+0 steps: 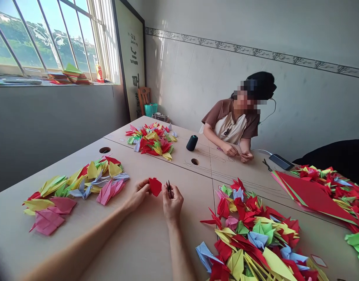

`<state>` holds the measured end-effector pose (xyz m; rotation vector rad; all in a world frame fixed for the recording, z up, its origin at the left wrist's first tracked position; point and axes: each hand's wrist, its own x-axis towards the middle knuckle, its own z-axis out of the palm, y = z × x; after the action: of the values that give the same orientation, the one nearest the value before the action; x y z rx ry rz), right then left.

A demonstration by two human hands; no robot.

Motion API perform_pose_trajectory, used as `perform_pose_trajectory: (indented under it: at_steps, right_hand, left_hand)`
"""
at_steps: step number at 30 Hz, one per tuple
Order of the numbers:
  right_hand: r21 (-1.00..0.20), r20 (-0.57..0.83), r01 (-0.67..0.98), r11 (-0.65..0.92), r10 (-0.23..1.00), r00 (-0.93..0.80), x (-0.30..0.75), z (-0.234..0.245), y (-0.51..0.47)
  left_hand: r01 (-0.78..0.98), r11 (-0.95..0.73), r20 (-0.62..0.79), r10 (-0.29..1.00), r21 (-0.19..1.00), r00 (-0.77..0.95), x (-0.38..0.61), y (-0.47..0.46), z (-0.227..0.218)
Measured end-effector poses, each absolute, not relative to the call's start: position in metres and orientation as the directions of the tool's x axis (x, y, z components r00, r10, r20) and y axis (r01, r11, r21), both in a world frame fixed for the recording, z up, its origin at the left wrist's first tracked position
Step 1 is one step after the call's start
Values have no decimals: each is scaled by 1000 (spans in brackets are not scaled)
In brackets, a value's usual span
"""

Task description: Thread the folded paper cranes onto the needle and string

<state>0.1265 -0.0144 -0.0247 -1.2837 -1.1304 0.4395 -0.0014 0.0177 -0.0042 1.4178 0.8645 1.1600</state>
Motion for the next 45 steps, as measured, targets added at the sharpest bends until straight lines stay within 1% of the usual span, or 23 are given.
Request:
perform_pose_trajectory:
  at_steps: [3, 4, 6, 9, 11, 13, 17, 20, 22, 25, 30, 35, 40, 45]
  right_hand:
    - [-888, 410, 359, 288, 848, 336, 128, -25, -15]
    - [-883, 417, 373, 286, 843, 339, 129, -26, -15]
    - [-877, 431, 387, 284, 820, 377, 129, -27, -15]
    - [-886, 443, 359, 295, 768, 463, 129, -29, -15]
    - [-893, 438, 338, 297, 744, 505, 127, -30, -14]
    - [-893, 440, 340, 296, 734, 516, 126, -32, -13]
    - [-844, 512, 419, 335, 735, 445, 124, -31, -11]
    - [-803, 556, 475, 360, 739, 380, 124, -28, -11]
    - [-789, 564, 489, 373, 755, 335, 124, -27, -11]
    - [-784, 547, 502, 366, 790, 278, 126, -28, -9]
    - [-778, 546, 524, 347, 786, 289, 128, -34, -8]
    - [-801, 527, 511, 312, 772, 355, 128, -35, -8]
    - [-797, 521, 504, 333, 800, 297, 125, -31, -10]
    - [-797, 513, 496, 344, 819, 257, 124, -32, -10]
  left_hand:
    - [-107, -146, 172, 935, 984, 310, -1, 15, -4]
    - [-129, -129, 164, 936, 983, 311, -1, 14, -3]
    - [-186, -92, 144, 946, 978, 290, 0, 12, -1]
    - [-253, -24, 93, 960, 967, 263, 1, 9, 1]
    - [-277, 30, 46, 964, 961, 262, 3, 7, -1]
    - [-280, 51, 29, 961, 959, 275, 6, 5, -6]
    - [-287, -7, 97, 950, 958, 298, 12, 2, -14]
    - [-316, -81, 155, 964, 945, 217, 14, 3, -16]
    - [-317, -130, 191, 967, 940, 169, 15, 4, -16]
    - [-310, -164, 218, 965, 936, 148, 15, 5, -15]
    - [-281, -155, 200, 970, 947, 137, 19, 3, -10]
    - [-303, -155, 221, 955, 940, 197, 24, 1, -14]
    - [-315, -162, 228, 956, 935, 184, 19, 6, -21]
    - [-321, -102, 172, 965, 942, 197, 12, 7, -19]
